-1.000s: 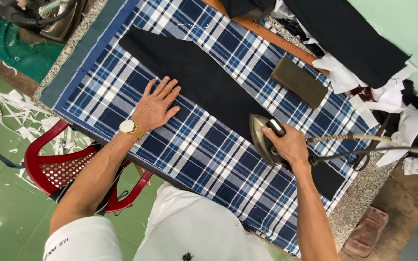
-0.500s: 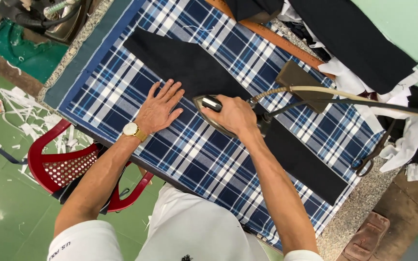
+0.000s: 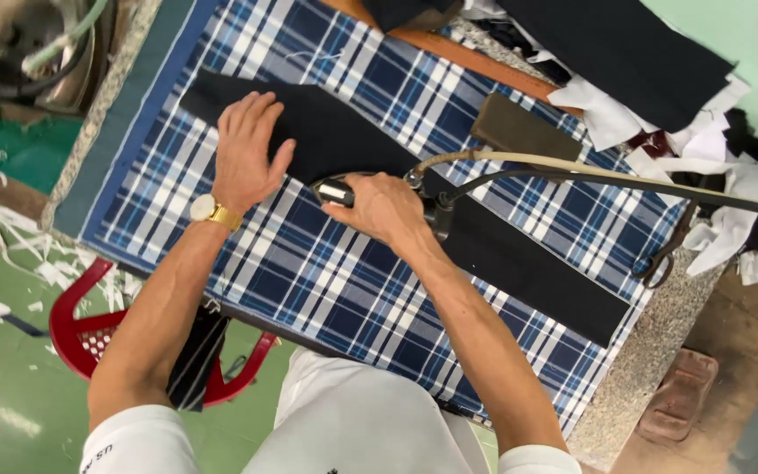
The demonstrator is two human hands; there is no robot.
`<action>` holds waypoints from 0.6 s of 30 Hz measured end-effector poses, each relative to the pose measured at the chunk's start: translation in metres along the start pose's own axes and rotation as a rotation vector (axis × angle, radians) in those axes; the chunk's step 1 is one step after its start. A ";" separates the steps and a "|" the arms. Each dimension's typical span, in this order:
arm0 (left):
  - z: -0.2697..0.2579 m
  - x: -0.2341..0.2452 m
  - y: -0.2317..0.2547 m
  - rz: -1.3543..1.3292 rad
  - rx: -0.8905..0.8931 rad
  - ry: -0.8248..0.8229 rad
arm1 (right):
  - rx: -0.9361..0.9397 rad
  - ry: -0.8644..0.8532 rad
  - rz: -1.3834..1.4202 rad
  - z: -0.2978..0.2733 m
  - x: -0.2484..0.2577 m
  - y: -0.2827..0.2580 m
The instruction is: The person irons a black fabric piece on a plaid-covered table using a steam iron and a wooden pressing block. They smooth the fabric, press seams, and flip the piece to iron both sides before placing it aside.
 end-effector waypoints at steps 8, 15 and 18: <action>0.125 -0.135 0.081 -0.188 -0.398 -0.118 | 0.019 0.016 0.059 0.009 -0.004 0.015; 0.182 -0.256 0.211 -0.003 -0.729 -0.652 | -0.022 -0.003 0.092 0.012 -0.014 0.024; 0.192 -0.267 0.239 0.139 -0.807 -0.429 | 0.124 0.383 0.057 0.021 -0.051 0.034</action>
Point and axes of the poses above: each hand's wrist, its own z-axis towards the middle knuckle, its own x-axis out of the back of the hand, y = z × x, the point moved 5 cm from there along z, towards the middle knuckle, and after that the axes turned 2 degrees about z, right-handed, at the moved point
